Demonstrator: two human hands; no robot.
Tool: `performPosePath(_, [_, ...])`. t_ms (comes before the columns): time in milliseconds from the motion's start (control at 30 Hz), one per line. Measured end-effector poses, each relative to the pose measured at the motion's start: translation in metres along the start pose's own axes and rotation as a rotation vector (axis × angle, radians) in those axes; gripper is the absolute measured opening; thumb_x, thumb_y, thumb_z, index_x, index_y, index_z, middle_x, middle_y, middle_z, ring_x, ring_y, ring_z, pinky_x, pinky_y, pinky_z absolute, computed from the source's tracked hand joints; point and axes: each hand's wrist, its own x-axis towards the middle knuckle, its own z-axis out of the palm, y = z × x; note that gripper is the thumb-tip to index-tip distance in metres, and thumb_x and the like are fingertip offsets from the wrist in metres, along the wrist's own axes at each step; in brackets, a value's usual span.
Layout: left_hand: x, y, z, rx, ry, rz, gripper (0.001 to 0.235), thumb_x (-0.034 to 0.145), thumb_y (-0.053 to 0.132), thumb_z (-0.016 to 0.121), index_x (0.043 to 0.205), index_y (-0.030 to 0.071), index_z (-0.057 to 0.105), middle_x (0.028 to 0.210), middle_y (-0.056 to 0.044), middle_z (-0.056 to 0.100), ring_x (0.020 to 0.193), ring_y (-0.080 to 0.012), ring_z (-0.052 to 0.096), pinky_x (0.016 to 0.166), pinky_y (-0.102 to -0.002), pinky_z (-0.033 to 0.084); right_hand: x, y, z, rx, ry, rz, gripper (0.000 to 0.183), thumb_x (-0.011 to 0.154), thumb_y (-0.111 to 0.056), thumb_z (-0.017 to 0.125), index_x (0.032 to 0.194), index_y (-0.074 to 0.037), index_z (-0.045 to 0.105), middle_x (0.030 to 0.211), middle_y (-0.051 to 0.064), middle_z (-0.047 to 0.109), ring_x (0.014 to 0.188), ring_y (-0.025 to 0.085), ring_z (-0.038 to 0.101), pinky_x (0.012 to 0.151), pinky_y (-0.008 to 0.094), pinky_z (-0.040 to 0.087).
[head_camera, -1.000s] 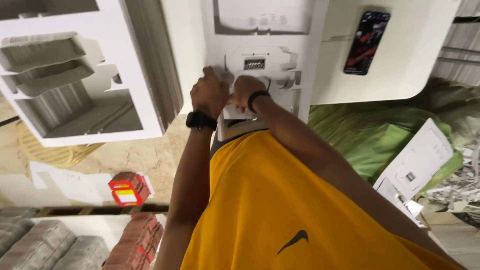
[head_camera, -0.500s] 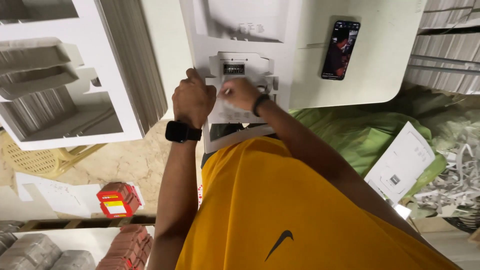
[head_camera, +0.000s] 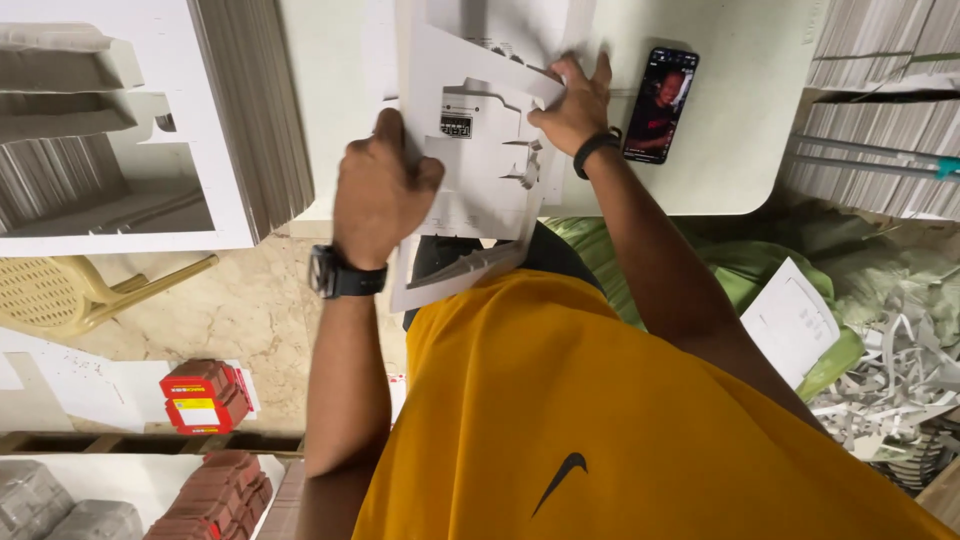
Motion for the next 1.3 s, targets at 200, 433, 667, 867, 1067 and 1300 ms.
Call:
performPosePath(200, [0.005,-0.050,0.017,0.143,-0.028,-0.034,0.032,0.085,0.023,0.062,0.099,-0.004,0.053,0.073,-0.028,0.066,0.064,-0.0502,0.064,0.053,-0.057,0.052,-0.016,0.024,-0.027,0.009,-0.117,-0.111,0.067,0.073,-0.027,0.086,0.132,-0.016,0.057,0.129,0.007,0.067,0.109,0.022,0.065,0.088,0.034,0.055])
performPosePath(433, [-0.012,-0.064,0.027,-0.019,-0.136,-0.241,0.034,0.093,0.028,0.058,0.110,-0.001,0.054,0.082,-0.016,0.070,0.068,-0.0347,0.068,0.054,-0.045,0.058,-0.011,0.041,-0.051,-0.142,0.371,-0.653,0.060,0.063,-0.028,0.098,0.117,-0.013,0.077,0.112,0.016,0.063,0.101,0.031,0.060,0.087,0.038,0.051])
performPosePath(667, [-0.057,-0.081,0.025,-0.768,-0.127,-0.189,0.061,0.087,0.026,0.069,0.143,0.010,0.050,0.131,-0.005,0.066,0.111,-0.0186,0.065,0.094,-0.033,0.057,-0.083,-0.022,-0.107,-0.118,0.526,-1.130,0.053,0.063,0.007,0.092,0.113,0.001,0.078,0.118,0.016,0.044,0.095,0.034,0.060,0.082,0.044,0.057])
performPosePath(867, [-0.073,-0.083,0.028,-0.673,0.223,0.091,0.090,0.090,0.031,0.086,0.158,0.025,0.028,0.168,-0.009,0.032,0.150,-0.0339,0.043,0.119,-0.049,0.044,-0.129,-0.047,-0.124,-0.129,0.521,-1.254,0.045,0.071,0.014,0.081,0.115,0.004,0.076,0.120,0.018,0.039,0.098,0.042,0.059,0.077,0.051,0.057])
performPosePath(1067, [-0.012,-0.044,0.038,-0.465,-0.013,0.192,0.114,0.080,0.024,0.097,0.159,0.041,0.018,0.173,-0.010,0.026,0.156,-0.0532,0.001,0.120,-0.072,0.010,-0.167,-0.071,-0.135,-0.170,0.520,-1.385,0.039,0.070,0.016,0.074,0.109,0.010,0.076,0.120,0.020,0.038,0.093,0.040,0.059,0.070,0.049,0.053])
performPosePath(1300, [-0.015,-0.031,0.030,-0.437,0.091,0.212,0.055,0.085,0.024,0.076,0.132,0.028,0.048,0.097,-0.007,0.068,0.073,-0.0202,0.059,0.077,-0.037,0.052,-0.184,-0.066,-0.143,-0.177,0.622,-1.372,0.037,0.069,0.015,0.077,0.105,0.007,0.076,0.125,0.024,0.042,0.105,0.045,0.061,0.069,0.051,0.053])
